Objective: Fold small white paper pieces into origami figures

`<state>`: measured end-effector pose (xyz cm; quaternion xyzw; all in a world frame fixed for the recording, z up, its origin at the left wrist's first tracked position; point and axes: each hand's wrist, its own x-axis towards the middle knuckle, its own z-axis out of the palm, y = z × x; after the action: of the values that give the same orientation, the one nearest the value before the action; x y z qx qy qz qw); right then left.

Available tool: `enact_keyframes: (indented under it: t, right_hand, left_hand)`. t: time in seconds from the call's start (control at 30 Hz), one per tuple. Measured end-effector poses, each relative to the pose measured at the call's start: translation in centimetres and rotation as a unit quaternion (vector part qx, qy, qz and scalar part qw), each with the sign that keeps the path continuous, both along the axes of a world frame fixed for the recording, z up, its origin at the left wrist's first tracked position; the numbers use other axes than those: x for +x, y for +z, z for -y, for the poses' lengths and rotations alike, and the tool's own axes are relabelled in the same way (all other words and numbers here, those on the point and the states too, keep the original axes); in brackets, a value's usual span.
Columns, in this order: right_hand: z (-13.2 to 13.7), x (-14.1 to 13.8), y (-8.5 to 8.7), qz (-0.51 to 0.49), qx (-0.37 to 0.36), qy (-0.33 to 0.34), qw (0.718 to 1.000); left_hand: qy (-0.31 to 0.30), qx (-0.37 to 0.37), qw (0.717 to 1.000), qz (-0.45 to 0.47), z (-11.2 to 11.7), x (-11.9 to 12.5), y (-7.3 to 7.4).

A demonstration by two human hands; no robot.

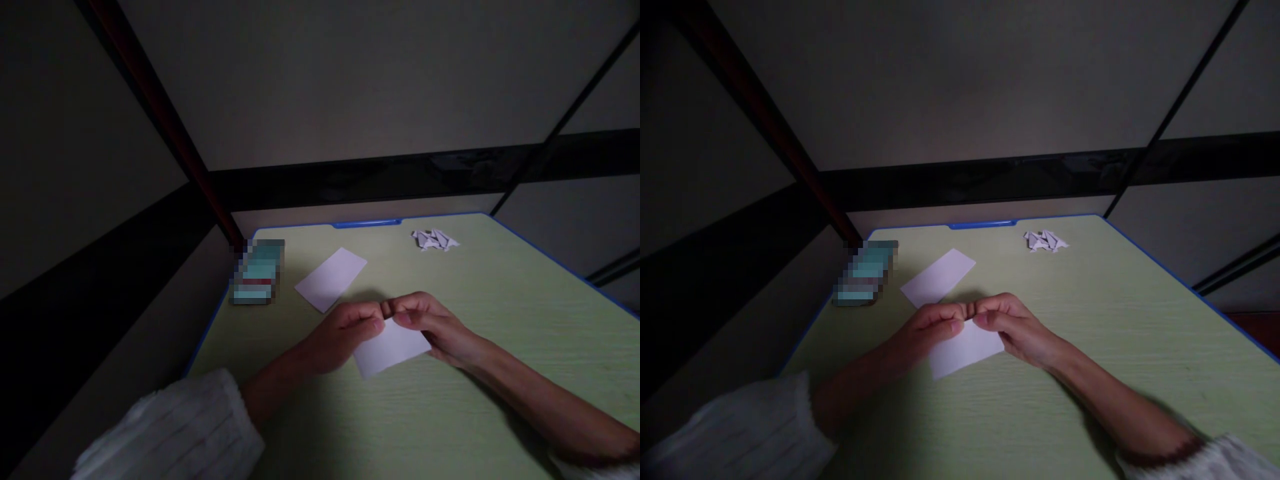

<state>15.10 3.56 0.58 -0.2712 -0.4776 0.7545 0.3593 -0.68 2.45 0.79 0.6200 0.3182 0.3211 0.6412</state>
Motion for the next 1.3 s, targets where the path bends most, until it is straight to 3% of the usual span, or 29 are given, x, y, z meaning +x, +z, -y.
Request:
enact_keyframes:
  t: [0.2,0.33,0.4,0.53,0.67,0.73,0.93,1.1,1.3]
  right_hand:
    - [0.5,-0.5,0.3,-0.125,-0.055,-0.049,0.99]
    - [0.3,0.5,0.6,-0.175,-0.097,-0.08,0.976]
    - [0.1,0.8,0.7,-0.176,-0.089,-0.102,0.975]
    - [-0.2,0.0,0.0,-0.101,-0.076,-0.136,0.983]
    - [-0.1,-0.8,-1.1,-0.032,-0.069,-0.108,0.991]
    - [-0.2,-0.7,-1.4,0.012,-0.042,-0.07,0.997]
    - [-0.5,0.0,-1.6,0.145,0.027,0.068,0.987]
    - [0.0,-0.3,-0.7,-0.009,-0.031,0.02,0.999]
    - [0.6,-1.0,0.0,-0.164,-0.077,-0.024,0.983]
  left_hand:
    - [0.007,-0.108,0.983,0.148,0.2,0.5,0.4]
    - [0.014,-0.105,0.957,0.27,0.1,0.1,1.5]
    - [0.066,-0.11,0.947,0.295,-0.3,-0.2,1.8]
    - [0.125,-0.128,0.956,0.234,-0.7,-0.3,1.2]
    - [0.169,-0.073,0.981,0.053,-0.7,-0.2,0.4]
    - [0.154,-0.05,0.987,-0.012,-0.8,-0.3,0.0]
    - [0.024,-0.033,0.995,-0.093,-0.9,-0.4,-0.9]
    - [0.04,-0.063,0.997,0.026,-0.5,-0.1,-0.6]
    - [0.064,-0.142,0.967,0.204,0.0,0.4,0.1]
